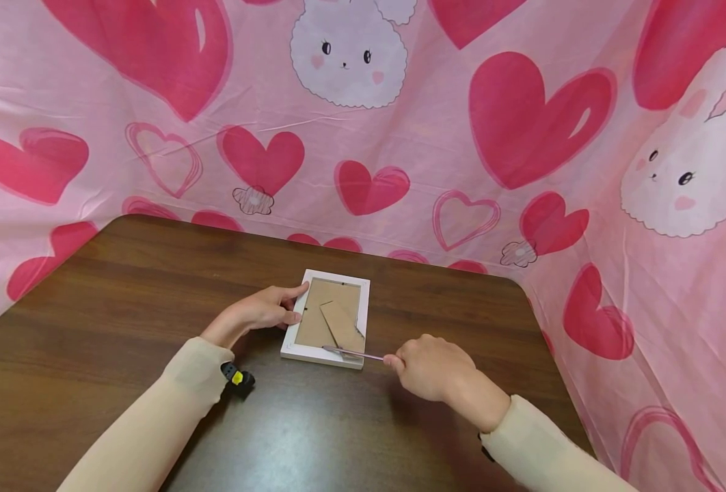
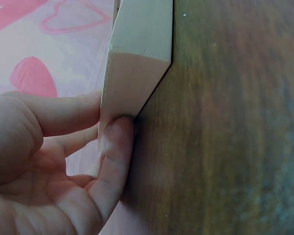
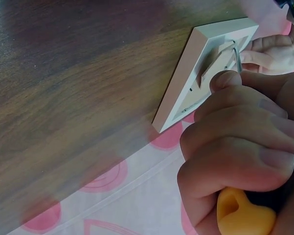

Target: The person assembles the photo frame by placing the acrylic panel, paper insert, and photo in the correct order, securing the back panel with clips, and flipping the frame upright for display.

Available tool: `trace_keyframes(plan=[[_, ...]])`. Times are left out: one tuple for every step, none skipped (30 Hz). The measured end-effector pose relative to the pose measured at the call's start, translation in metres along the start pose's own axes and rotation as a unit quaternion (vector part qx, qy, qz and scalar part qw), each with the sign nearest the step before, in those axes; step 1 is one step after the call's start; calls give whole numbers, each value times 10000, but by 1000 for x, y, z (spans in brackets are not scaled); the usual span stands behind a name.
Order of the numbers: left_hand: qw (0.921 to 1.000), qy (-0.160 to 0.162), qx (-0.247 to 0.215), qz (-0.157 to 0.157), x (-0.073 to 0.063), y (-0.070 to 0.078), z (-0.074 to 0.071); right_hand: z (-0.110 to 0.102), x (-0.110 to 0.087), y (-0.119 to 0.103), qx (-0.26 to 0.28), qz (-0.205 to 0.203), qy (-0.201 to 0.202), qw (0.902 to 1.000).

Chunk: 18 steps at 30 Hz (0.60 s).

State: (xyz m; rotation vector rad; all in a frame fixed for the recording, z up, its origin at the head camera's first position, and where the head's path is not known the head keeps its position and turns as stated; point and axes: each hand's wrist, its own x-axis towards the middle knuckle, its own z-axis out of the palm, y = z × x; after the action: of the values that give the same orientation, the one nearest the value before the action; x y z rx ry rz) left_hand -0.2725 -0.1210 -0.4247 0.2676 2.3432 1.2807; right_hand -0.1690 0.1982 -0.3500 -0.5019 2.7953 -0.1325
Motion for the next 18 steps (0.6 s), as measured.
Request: trace_keyframes(plan=[[10000,1,-4,-1,0,0,0,0,0,0,7,-5,-26,10000],[10000,-2,-21,1,0,0,0,-1,1,0,9,-12,-36,10000],[10000,0,-23,9,0,0,0,-1,1,0,17,-20,-60,10000],[10000,2,-23,16,0,0,-1,-1,2,0,18,-26,-72,10000],[10000,4,-27,26,0,0,-1,-1,2,0,16,-31,-80,10000],[10000,7,-28,33,0,0,-1,-1,2,0,23,-38,-85,10000],[10000,12,-20,41,0,0,-1,-1,2,0,42,-32,-104,9999],[10000,18,-13,48,0,0,-1,-1,2,0,51,-39,-99,9999],[10000,25,8,56,0,0,-1,0,3,1,67,-49,-100,9999],[10000,25,22,60,1,0,-1,0,3,1,80,-51,-95,9999],[10000,26,36,64,1,0,-1,0,3,1,85,-45,-102,9999],[10000,26,50,68,1,0,-1,1,3,1,106,-45,-110,9999],[10000,25,58,67,1,-1,-1,1,3,1,127,-29,-127,9998],[10000,21,63,65,1,-1,-1,1,4,1,152,-19,-146,9998],[10000,18,69,62,2,-1,-1,1,4,1,174,5,-178,9997],[10000,18,71,54,2,-1,-1,1,4,1,191,30,-208,9996],[10000,18,65,48,2,-1,-1,1,4,1,210,44,-235,9995],[10000,20,62,42,1,-1,-1,1,4,1,240,49,-262,9994]])
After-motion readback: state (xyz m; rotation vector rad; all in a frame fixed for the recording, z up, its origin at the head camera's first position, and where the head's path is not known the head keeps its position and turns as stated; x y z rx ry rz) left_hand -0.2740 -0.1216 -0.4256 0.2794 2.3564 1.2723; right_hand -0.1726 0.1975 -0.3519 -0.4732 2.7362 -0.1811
